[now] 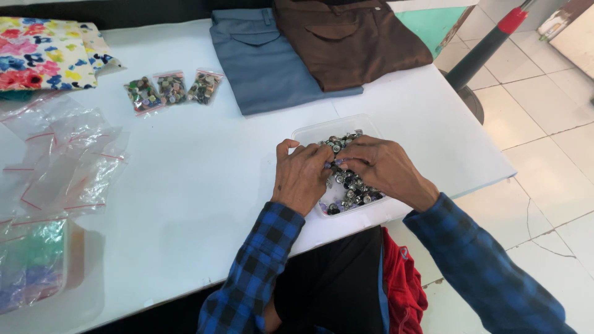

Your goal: Sorting and bagging small buttons into plastic zip-lock bags

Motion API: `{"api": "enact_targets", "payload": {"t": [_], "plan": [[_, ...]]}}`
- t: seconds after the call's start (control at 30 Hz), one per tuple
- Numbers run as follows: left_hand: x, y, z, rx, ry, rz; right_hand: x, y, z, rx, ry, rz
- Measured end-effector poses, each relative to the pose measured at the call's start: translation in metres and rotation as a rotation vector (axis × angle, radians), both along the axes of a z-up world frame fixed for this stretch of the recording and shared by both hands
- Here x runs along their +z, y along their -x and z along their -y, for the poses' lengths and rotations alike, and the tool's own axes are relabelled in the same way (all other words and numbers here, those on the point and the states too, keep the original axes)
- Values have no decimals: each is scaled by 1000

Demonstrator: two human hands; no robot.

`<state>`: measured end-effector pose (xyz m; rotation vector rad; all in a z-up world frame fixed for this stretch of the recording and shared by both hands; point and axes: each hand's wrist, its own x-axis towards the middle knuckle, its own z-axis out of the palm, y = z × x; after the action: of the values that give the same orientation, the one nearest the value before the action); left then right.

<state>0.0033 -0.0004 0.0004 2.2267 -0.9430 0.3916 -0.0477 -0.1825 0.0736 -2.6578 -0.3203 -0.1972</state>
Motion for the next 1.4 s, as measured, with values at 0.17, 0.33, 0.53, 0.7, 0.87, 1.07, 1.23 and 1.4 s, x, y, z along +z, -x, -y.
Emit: {"api": "enact_targets", "payload": {"t": [0.17, 0.33, 0.53, 0.7, 0.87, 1.07, 1.23, 1.4], "plan": [[5, 2, 2, 4, 6, 59, 0, 7, -6, 5, -56, 68], [3, 1, 1, -5, 43, 75, -5, 13, -10, -18, 2, 116], [14, 13, -11, 5, 165, 274, 11, 29, -28, 6, 93, 293], [47, 46, -66, 69, 364, 434, 17, 44, -83, -38, 315, 602], [13, 54, -140, 220, 299, 439, -24, 41, -163, -59, 309, 778], [-61, 47, -203, 387, 113, 188, -76, 32, -211, 65, -56, 426], [-46, 53, -212, 385, 65, -211, -86, 26, -212, 110, -161, 339], [-48, 52, -215, 342, 121, -317, -89, 24, -212, 77, -267, 221]]}}
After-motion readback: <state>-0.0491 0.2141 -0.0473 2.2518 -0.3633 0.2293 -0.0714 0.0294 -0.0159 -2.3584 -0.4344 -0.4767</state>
